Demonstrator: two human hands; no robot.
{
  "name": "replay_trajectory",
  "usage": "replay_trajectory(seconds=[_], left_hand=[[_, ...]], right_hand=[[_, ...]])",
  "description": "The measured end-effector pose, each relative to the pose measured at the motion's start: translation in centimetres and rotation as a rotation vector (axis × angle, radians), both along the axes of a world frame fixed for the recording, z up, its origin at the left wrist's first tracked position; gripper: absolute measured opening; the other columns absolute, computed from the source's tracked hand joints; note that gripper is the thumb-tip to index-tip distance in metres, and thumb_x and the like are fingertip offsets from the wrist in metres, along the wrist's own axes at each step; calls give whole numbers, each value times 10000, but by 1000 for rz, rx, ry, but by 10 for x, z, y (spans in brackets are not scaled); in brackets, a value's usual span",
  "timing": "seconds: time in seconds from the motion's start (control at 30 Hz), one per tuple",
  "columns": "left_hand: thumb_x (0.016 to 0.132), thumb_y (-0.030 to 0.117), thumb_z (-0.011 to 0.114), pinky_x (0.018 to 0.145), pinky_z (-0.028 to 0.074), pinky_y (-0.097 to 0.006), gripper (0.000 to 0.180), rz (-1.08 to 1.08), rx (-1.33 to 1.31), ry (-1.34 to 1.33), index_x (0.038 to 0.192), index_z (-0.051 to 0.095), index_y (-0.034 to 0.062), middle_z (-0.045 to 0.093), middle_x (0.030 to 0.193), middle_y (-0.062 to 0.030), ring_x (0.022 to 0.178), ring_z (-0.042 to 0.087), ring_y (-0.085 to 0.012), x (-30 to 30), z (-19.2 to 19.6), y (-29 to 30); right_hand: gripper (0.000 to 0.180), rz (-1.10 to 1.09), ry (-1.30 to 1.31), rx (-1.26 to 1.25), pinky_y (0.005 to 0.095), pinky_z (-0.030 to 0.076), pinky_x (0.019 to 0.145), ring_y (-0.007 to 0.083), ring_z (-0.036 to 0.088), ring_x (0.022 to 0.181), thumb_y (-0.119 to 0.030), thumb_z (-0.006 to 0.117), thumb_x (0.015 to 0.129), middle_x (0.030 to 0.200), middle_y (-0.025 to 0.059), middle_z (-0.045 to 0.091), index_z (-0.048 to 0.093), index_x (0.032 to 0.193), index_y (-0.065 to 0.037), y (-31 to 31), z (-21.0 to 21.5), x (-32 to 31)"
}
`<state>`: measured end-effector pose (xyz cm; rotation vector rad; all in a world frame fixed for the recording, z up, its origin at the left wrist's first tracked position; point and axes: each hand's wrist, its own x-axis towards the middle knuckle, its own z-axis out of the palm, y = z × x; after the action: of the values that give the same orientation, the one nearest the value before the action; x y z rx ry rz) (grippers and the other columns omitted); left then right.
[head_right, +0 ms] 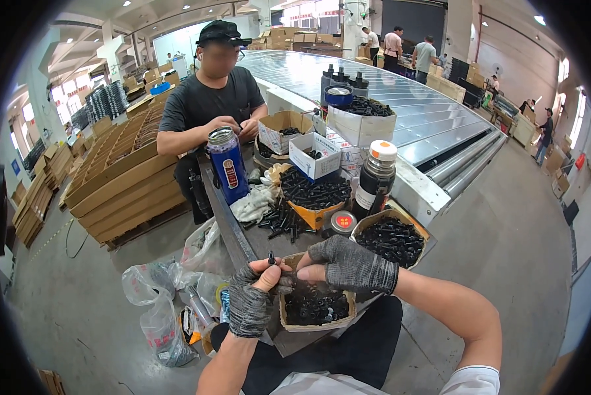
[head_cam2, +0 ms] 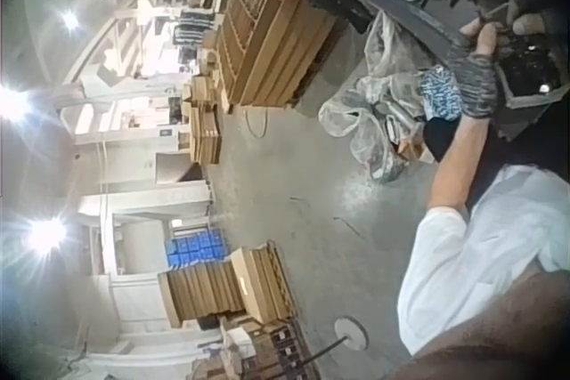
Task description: Inspecting, wiping, and sorting small black mechanical components at a factory workstation.
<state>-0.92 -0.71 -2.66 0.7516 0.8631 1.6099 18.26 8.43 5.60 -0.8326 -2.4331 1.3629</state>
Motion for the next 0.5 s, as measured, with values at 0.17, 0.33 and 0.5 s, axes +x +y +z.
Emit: replay_trajectory(seconds=[0.17,0.33,0.5], left_hand=[[919,100,712,828,543,-294,228,10,-42,70,1111,685,-21,727,1002,-104,895,673,-155,1,1,-5],[908,99,725,800,542,-276,229,-17,-43,-62,1103,692,-17,727,992,-87,867,672,-143,-1,-8,-6],[904,104,734,819,540,-292,211,68,-41,-152,1087,698,4,729,1001,-83,879,675,-155,-4,-11,-5]], right_hand=[[301,-95,-33,-91,281,538,730,121,662,786,-261,683,936,822,58,692,716,1103,-13,1,2,-2],[246,-85,188,-155,274,540,741,105,660,821,-228,689,941,909,52,686,679,1081,-26,-4,1,-7],[229,-14,72,-94,305,545,748,158,683,822,-219,697,924,914,67,696,666,1041,-25,5,-2,-3]])
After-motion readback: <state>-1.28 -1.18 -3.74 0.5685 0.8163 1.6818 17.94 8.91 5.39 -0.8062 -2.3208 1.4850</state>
